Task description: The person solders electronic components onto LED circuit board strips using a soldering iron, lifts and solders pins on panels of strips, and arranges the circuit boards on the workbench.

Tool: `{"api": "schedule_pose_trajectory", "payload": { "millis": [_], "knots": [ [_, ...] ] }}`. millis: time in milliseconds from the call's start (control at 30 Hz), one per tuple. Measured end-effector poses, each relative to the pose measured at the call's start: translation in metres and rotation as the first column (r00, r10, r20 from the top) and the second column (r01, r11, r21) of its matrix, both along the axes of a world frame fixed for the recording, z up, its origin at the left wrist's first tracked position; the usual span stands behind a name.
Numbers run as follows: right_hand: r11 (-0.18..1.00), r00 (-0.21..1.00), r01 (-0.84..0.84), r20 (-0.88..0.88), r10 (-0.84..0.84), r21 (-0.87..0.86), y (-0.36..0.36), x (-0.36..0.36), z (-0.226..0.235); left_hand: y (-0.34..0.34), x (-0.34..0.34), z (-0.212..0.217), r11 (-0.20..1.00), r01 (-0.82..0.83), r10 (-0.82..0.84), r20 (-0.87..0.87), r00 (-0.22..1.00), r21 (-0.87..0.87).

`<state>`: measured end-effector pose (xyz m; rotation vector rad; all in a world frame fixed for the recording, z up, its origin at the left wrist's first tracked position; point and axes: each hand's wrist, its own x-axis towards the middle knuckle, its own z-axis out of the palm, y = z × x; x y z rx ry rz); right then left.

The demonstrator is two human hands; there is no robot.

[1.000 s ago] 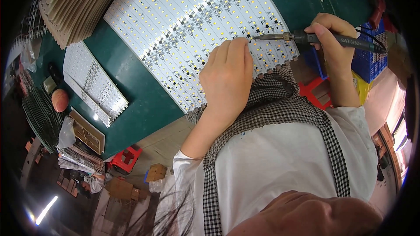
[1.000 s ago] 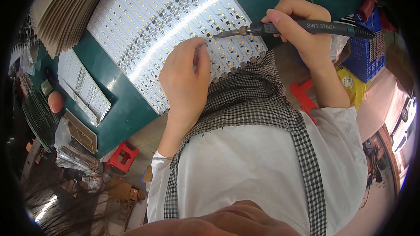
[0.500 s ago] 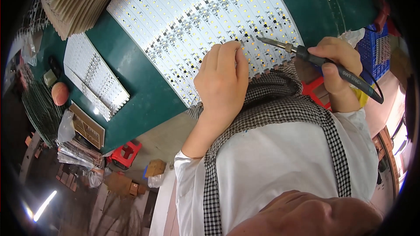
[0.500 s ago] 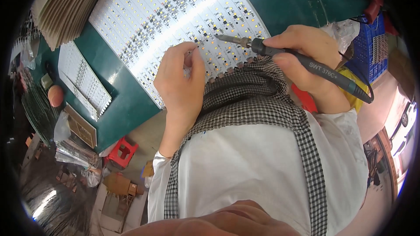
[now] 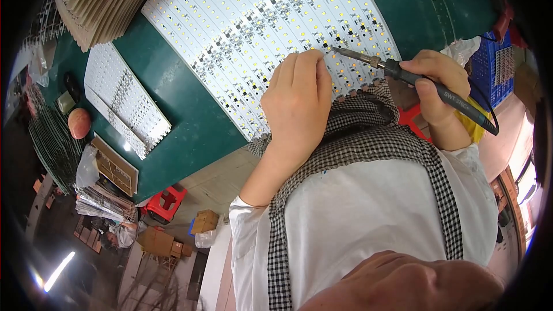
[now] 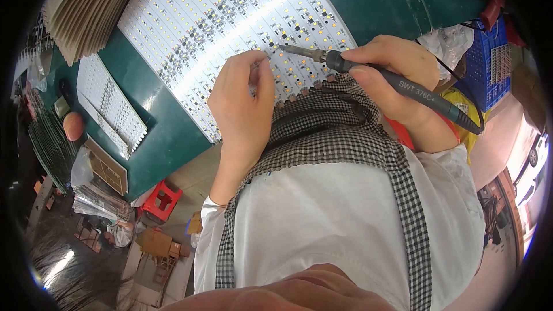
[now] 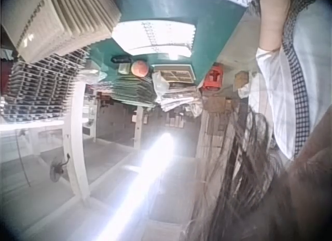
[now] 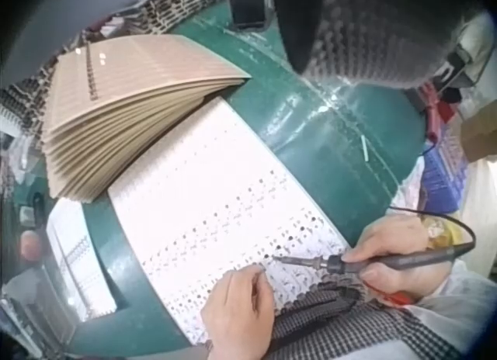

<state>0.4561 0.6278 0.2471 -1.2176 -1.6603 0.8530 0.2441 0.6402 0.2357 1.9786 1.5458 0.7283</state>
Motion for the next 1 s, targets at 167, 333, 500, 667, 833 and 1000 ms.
{"api": "schedule_pose_trajectory", "payload": {
  "millis": [167, 333, 500, 667, 833, 1000],
  "knots": [
    [0.997, 0.995, -0.064, 0.068, 0.067, -0.042, -0.002, 0.002, 0.004, 0.0, 0.001, -0.002, 1.0, -0.002, 0.002, -0.002, 1.0, 0.007],
    [0.995, 0.992, -0.1, 0.08, 0.099, 0.008, -0.002, -0.002, 0.009, 0.002, 0.002, -0.001, 0.998, 0.063, -0.063, -0.007, 0.998, -0.011],
    [0.994, 0.99, -0.107, 0.092, 0.104, 0.029, -0.007, -0.001, 0.012, 0.001, -0.002, 0.001, 0.999, 0.043, -0.041, -0.073, 0.996, 0.03],
    [0.996, 0.992, 0.077, -0.097, -0.082, -0.05, -0.013, -0.003, 0.007, -0.001, -0.005, -0.001, 0.999, -0.017, 0.016, 0.011, 1.0, 0.029],
    [0.989, 0.985, 0.11, -0.12, -0.121, -0.094, -0.011, -0.007, 0.003, 0.0, -0.002, -0.002, 0.999, 0.019, -0.02, 0.013, 1.0, 0.041],
    [0.982, 0.989, 0.113, -0.082, -0.126, -0.152, -0.01, -0.009, 0.005, 0.001, 0.0, -0.003, 0.999, 0.034, -0.034, 0.022, 0.999, 0.026]
  ]
}}
